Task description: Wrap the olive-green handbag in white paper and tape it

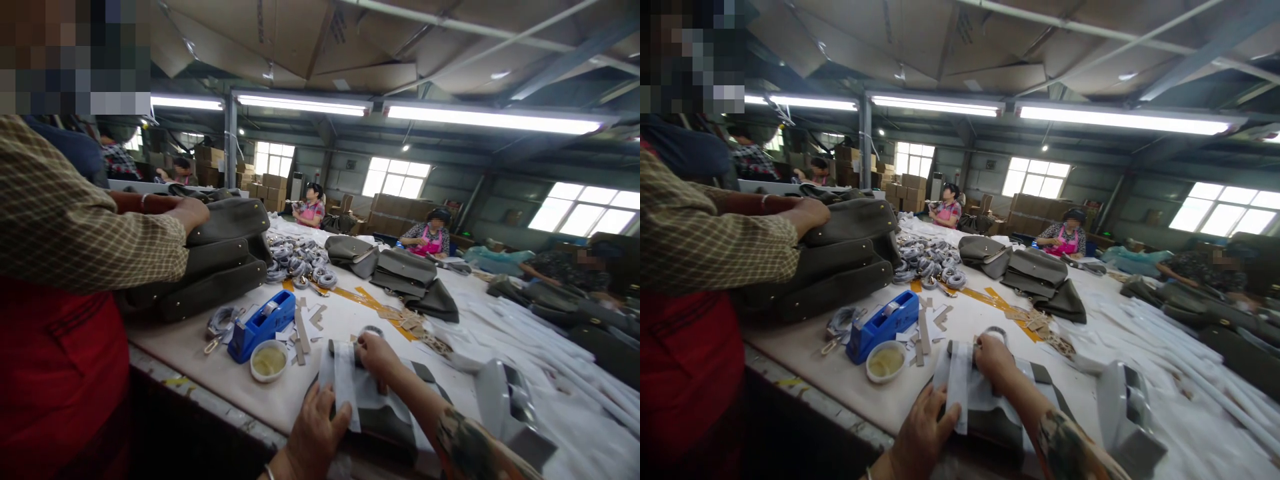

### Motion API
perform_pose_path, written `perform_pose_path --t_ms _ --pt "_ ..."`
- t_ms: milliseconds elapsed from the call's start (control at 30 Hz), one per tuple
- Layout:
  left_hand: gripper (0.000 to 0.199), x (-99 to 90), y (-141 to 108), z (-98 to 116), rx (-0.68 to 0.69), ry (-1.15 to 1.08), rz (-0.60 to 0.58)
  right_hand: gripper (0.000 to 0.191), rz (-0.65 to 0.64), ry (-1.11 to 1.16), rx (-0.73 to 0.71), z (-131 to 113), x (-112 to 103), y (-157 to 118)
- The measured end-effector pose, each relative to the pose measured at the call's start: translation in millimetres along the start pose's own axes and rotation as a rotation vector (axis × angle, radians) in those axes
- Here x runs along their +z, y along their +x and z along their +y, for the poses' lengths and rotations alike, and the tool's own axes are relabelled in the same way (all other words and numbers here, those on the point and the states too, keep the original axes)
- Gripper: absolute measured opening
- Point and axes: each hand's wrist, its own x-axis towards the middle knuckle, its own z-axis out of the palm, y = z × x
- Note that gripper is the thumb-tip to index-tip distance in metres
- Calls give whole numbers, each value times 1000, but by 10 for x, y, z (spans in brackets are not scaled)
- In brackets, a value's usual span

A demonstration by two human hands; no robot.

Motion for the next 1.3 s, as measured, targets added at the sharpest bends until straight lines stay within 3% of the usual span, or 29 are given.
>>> perform_pose_path --t_ms 267,533,733,1000,1300 --pt "28 14 -18 -20 1 -38 -5 23 -36 -60 77 -104 182 381" --pt "28 15 -2 -37 5 -45 6 11 -100 -15 120 -125 240 461" --pt "23 62 -34 -3 -14 -47 5 30 -49 -18 112 -107 299 462" --pt "19 30 -4 6 -24 -52 59 36 21 -91 -34 -139 207 178" --pt "20 67 -15 -17 -3 -61 49 36 9 -25 -339 148 -44 -128"
